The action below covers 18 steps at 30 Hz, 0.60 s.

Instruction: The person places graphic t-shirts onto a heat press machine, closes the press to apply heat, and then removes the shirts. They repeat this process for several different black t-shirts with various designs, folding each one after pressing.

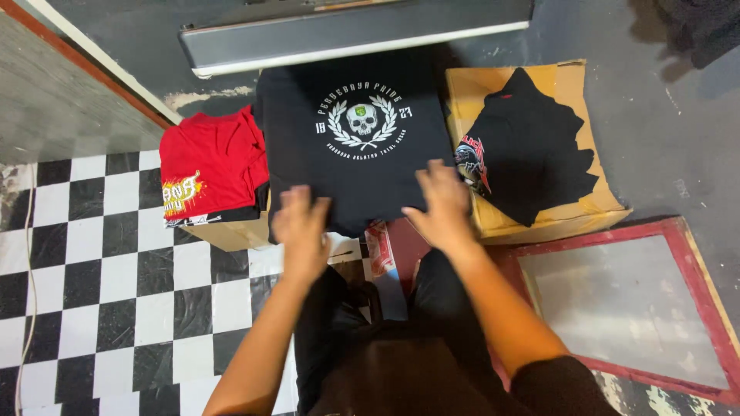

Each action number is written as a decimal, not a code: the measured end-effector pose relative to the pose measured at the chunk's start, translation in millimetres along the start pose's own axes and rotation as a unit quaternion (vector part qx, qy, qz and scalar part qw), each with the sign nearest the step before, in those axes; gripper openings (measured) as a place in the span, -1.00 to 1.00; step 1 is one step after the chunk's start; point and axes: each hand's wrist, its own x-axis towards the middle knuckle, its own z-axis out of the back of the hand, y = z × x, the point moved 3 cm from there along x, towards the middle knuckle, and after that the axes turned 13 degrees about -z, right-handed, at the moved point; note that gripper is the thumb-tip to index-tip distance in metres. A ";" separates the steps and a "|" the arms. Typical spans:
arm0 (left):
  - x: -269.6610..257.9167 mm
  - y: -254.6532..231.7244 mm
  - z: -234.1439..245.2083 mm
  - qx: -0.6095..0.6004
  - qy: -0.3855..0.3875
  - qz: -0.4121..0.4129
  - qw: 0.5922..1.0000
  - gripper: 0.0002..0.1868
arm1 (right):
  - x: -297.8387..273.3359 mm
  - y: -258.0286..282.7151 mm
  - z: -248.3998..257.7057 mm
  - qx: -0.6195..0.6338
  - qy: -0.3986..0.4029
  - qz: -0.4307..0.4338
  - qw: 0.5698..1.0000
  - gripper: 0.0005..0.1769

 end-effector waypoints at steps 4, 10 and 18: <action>33.1 -30.5 -37.0 -0.075 0.099 -0.055 0.991 -0.18 | -5.4 46.3 -49.4 -0.011 0.051 0.050 0.997 -0.25; 11.6 14.8 -30.3 -0.020 0.079 -0.022 0.996 -0.31 | 4.1 -7.2 -34.1 -0.084 0.073 0.021 0.994 -0.28; 50.0 -17.7 -20.3 -0.056 0.015 -0.003 0.998 -0.41 | 9.6 29.6 -34.3 -0.061 0.035 0.004 0.998 -0.33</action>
